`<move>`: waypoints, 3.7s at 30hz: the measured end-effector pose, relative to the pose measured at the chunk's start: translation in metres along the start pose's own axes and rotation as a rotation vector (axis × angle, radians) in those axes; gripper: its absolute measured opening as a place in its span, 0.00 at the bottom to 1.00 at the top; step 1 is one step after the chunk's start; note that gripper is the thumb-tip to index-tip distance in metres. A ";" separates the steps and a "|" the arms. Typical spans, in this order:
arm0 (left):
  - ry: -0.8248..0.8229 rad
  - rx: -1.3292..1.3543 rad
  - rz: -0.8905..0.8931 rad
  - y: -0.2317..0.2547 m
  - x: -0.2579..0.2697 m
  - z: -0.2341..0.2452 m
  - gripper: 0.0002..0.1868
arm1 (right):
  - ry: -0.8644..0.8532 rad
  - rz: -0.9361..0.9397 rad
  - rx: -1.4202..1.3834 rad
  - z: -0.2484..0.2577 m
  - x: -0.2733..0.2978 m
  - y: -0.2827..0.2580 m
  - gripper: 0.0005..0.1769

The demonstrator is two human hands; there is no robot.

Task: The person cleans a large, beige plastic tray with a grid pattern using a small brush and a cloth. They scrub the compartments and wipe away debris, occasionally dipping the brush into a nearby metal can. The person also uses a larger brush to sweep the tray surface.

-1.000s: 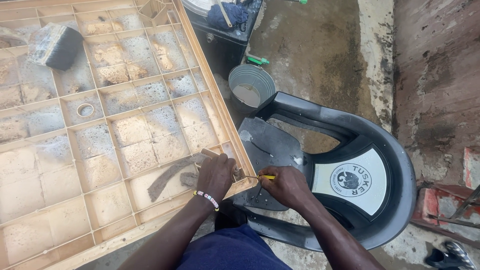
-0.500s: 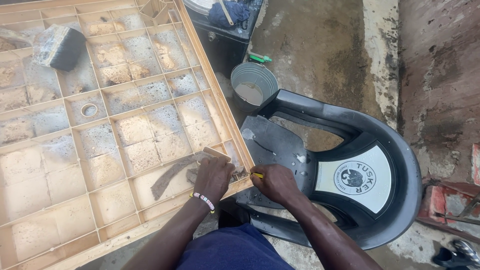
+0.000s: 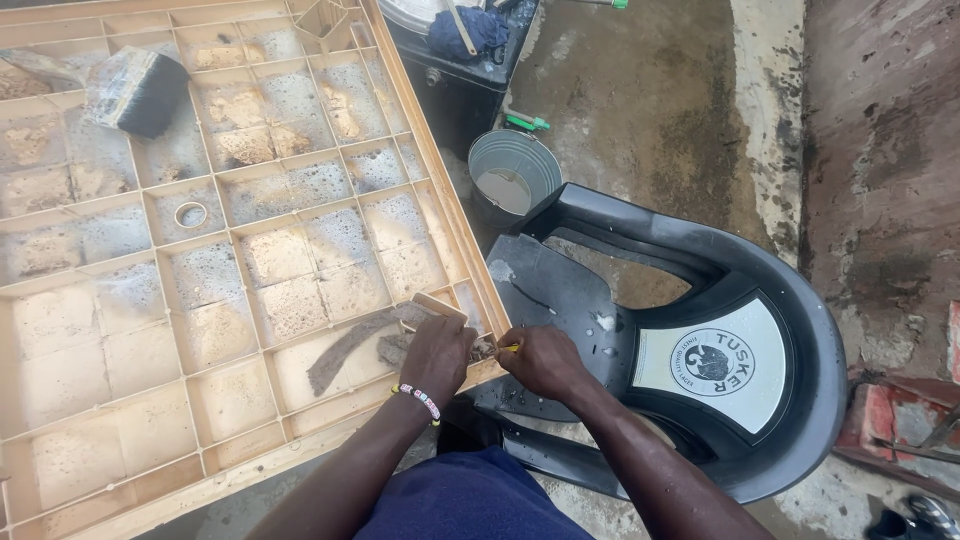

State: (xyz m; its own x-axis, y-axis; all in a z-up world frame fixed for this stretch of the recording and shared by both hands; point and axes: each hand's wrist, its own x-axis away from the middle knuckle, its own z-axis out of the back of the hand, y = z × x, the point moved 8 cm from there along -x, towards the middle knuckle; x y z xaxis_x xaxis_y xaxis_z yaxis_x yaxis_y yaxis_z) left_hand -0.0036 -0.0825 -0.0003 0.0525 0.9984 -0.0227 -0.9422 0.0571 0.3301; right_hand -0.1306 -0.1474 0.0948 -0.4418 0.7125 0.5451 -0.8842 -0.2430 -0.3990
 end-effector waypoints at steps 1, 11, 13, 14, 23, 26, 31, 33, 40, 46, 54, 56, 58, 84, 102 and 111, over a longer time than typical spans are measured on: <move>0.005 -0.001 0.001 -0.003 -0.001 -0.002 0.05 | 0.003 0.003 0.003 0.000 0.000 0.000 0.18; -0.047 0.124 0.065 -0.005 -0.008 -0.018 0.09 | 0.157 0.037 0.202 -0.022 0.025 -0.005 0.17; -0.059 0.102 0.072 -0.004 -0.009 -0.015 0.09 | 0.122 0.022 0.229 -0.025 0.021 -0.001 0.18; -0.064 0.097 0.076 -0.004 -0.008 -0.010 0.08 | 0.098 -0.002 0.127 -0.025 0.016 0.003 0.19; -0.090 0.159 0.058 -0.007 -0.010 -0.014 0.09 | 0.069 0.035 0.176 -0.018 0.017 -0.016 0.18; -0.089 0.159 0.048 -0.004 -0.012 -0.009 0.08 | 0.028 -0.021 0.261 -0.017 0.004 -0.012 0.21; -0.088 0.152 0.061 -0.009 -0.008 -0.019 0.06 | -0.113 -0.042 0.180 0.000 -0.018 -0.020 0.21; -0.096 0.211 0.030 -0.008 -0.008 -0.005 0.09 | -0.016 0.028 0.016 0.017 -0.017 -0.029 0.21; -0.091 0.219 0.027 -0.005 -0.009 -0.009 0.08 | -0.016 0.110 0.274 0.005 0.001 -0.029 0.16; -0.110 0.174 0.018 -0.006 -0.011 -0.003 0.10 | -0.105 -0.035 0.275 -0.005 -0.026 -0.001 0.21; -0.047 0.252 0.018 -0.006 -0.010 0.014 0.11 | -0.019 -0.047 -0.012 0.027 0.003 -0.031 0.20; -0.065 0.234 0.017 -0.004 -0.012 0.015 0.11 | -0.011 0.011 0.072 0.015 0.002 -0.025 0.19; -0.078 0.212 0.013 -0.001 -0.014 0.014 0.11 | 0.002 0.070 0.156 0.010 0.005 -0.020 0.18; -0.245 0.678 0.031 0.036 -0.014 0.017 0.11 | 0.114 -0.337 -0.250 0.103 0.093 0.007 0.16; -0.256 -0.008 0.104 -0.048 0.019 0.017 0.10 | 0.054 -0.263 -0.194 0.042 0.076 0.043 0.23; -0.243 -0.206 -0.026 -0.068 0.022 -0.007 0.07 | 0.075 -0.233 -0.240 0.039 0.082 0.048 0.23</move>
State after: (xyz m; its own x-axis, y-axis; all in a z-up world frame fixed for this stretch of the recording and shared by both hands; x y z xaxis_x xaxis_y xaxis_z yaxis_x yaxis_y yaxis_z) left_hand 0.0595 -0.0646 -0.0294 0.1311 0.9698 0.2056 -0.9855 0.1049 0.1336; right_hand -0.2150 -0.1262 0.1488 -0.2119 0.7791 0.5900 -0.8952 0.0875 -0.4371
